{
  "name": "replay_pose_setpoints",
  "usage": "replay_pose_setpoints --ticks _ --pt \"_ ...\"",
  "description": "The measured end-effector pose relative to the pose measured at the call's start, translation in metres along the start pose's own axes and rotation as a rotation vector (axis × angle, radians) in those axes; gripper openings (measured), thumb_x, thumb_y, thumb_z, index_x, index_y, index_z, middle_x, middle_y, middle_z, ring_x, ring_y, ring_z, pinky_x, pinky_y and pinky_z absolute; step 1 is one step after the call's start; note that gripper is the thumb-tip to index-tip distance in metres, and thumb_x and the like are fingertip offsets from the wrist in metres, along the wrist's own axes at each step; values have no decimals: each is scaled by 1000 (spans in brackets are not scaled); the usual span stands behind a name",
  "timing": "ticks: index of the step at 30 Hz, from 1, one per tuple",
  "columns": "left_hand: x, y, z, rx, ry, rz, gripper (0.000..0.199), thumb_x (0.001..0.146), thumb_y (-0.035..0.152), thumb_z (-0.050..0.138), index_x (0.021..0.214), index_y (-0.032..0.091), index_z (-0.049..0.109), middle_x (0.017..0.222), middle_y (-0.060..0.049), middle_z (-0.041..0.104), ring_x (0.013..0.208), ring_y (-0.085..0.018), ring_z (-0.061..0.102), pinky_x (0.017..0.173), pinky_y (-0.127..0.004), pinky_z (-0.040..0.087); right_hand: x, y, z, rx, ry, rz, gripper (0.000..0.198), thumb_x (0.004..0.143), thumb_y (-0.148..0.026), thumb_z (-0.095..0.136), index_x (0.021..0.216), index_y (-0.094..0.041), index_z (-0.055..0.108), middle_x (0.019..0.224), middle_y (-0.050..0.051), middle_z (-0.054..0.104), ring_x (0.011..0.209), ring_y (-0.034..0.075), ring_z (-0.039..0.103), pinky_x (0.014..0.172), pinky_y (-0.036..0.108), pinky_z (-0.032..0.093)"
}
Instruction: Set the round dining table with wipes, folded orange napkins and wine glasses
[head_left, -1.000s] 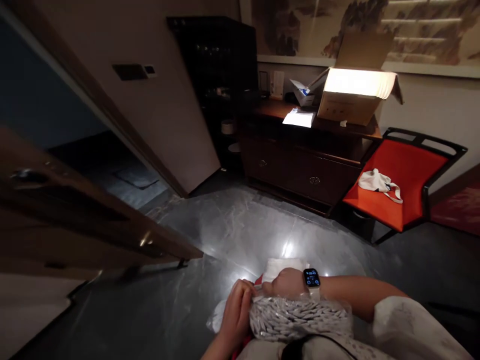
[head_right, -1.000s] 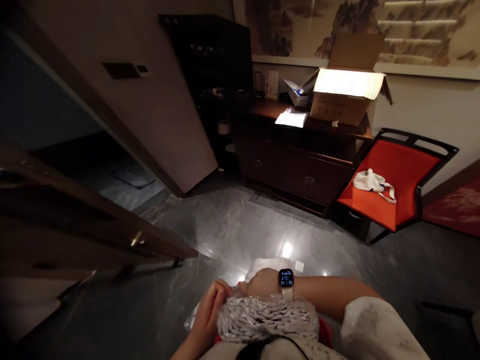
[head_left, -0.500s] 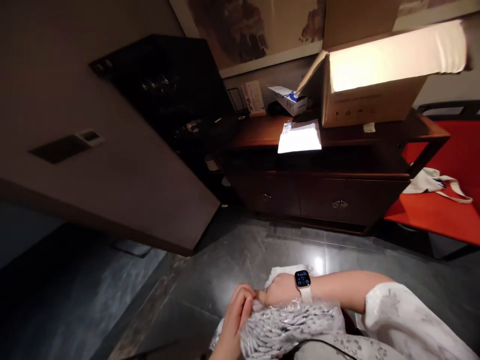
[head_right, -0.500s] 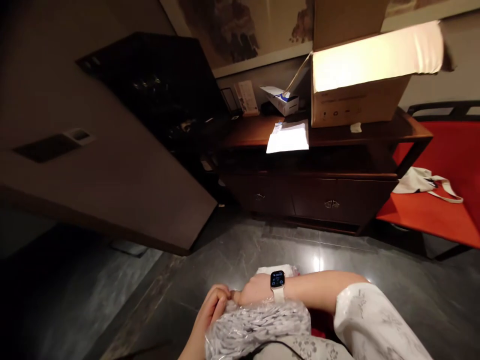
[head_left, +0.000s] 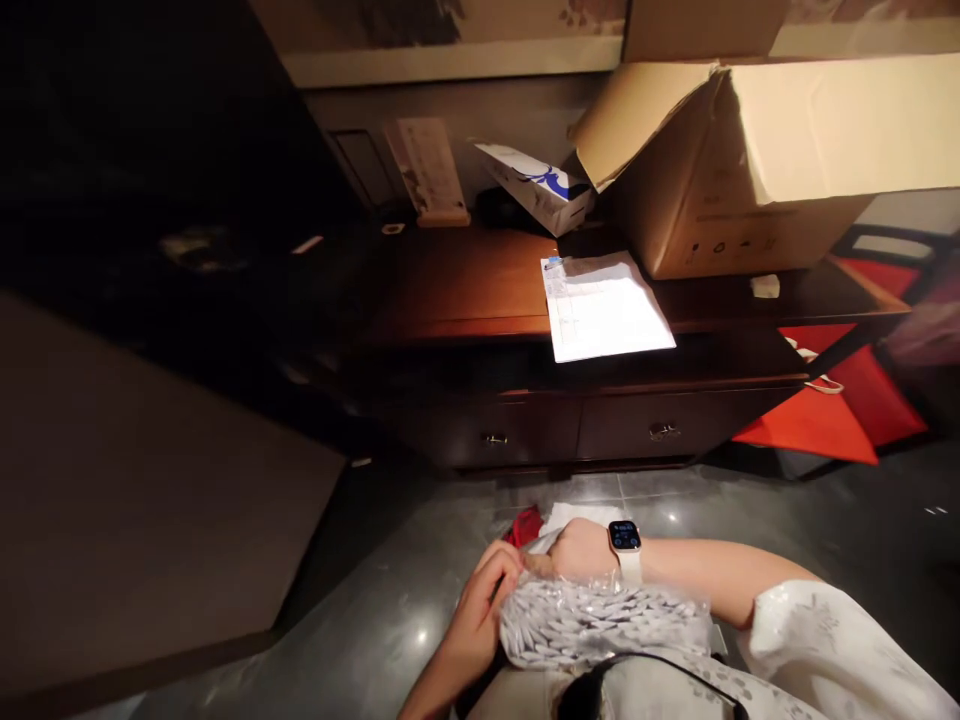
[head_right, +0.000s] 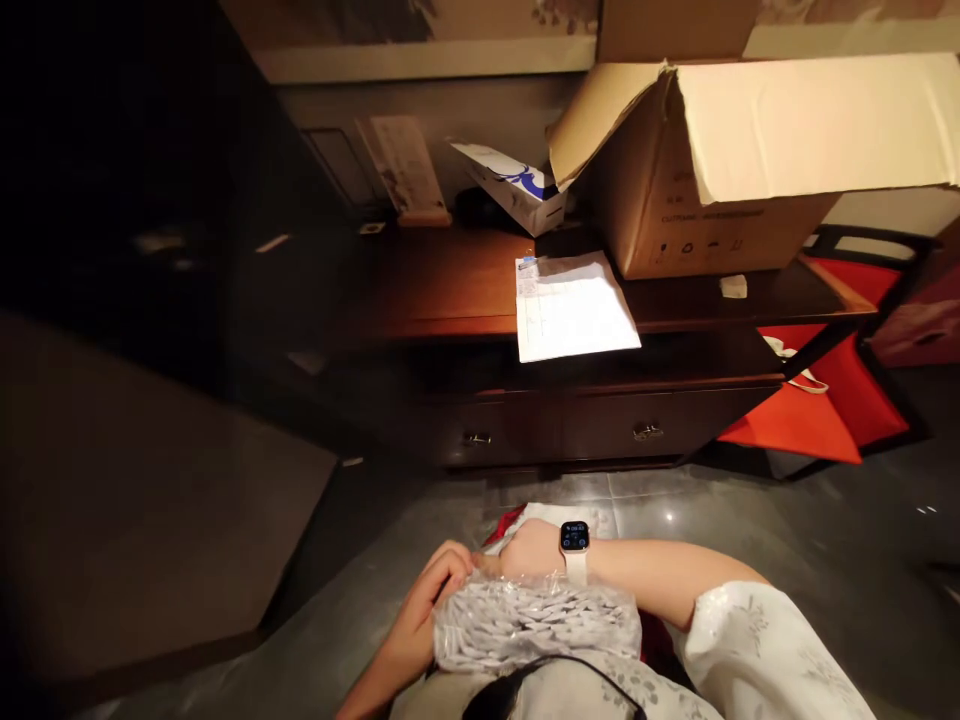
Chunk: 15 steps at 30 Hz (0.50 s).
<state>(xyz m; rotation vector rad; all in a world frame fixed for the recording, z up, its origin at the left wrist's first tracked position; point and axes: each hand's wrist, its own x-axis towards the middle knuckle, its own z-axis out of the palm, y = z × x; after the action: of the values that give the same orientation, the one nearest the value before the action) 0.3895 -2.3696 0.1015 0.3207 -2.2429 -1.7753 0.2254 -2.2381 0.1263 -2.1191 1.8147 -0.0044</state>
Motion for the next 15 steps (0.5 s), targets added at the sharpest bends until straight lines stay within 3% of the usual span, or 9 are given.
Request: replay_pose_setpoints --ticks 5,7,10,13,15 --pt "81 -10 -52 -71 -241 36 38 97 44 48 71 18 58 84 -6 60 80 -18 58 76 -29 48 31 25 -38 -1 -12 201 39 100 -31 40 134 -17 51 69 2 68 54 15 53 48 30 21" --pt "113 -31 -71 -57 -301 33 35 95 44 51 74 18 61 88 -7 63 86 -19 60 82 -31 49 41 33 -46 1 -44 278 44 101 -32 39 142 -17 47 70 4 69 56 16 55 48 30 21" --pt "159 -100 -93 43 -271 -114 32 93 43 48 80 18 64 90 -8 66 90 -21 63 86 -33 51 50 43 -49 -5 -124 391 49 102 -28 38 149 -17 43 72 7 69 59 18 58 49 31 24" --pt "198 -187 -109 467 -282 -582 23 92 28 48 100 15 65 106 -11 70 103 -22 66 94 -31 50 53 48 -44 12 -123 472 49 101 -25 39 149 -14 45 72 9 69 60 20 59 51 31 31" --pt "218 -235 -115 636 -289 -726 36 89 23 52 120 6 59 122 -21 65 117 -28 62 100 -35 47 52 48 -39 28 -89 524 49 100 -22 41 147 -12 47 71 10 69 60 20 60 52 32 34"
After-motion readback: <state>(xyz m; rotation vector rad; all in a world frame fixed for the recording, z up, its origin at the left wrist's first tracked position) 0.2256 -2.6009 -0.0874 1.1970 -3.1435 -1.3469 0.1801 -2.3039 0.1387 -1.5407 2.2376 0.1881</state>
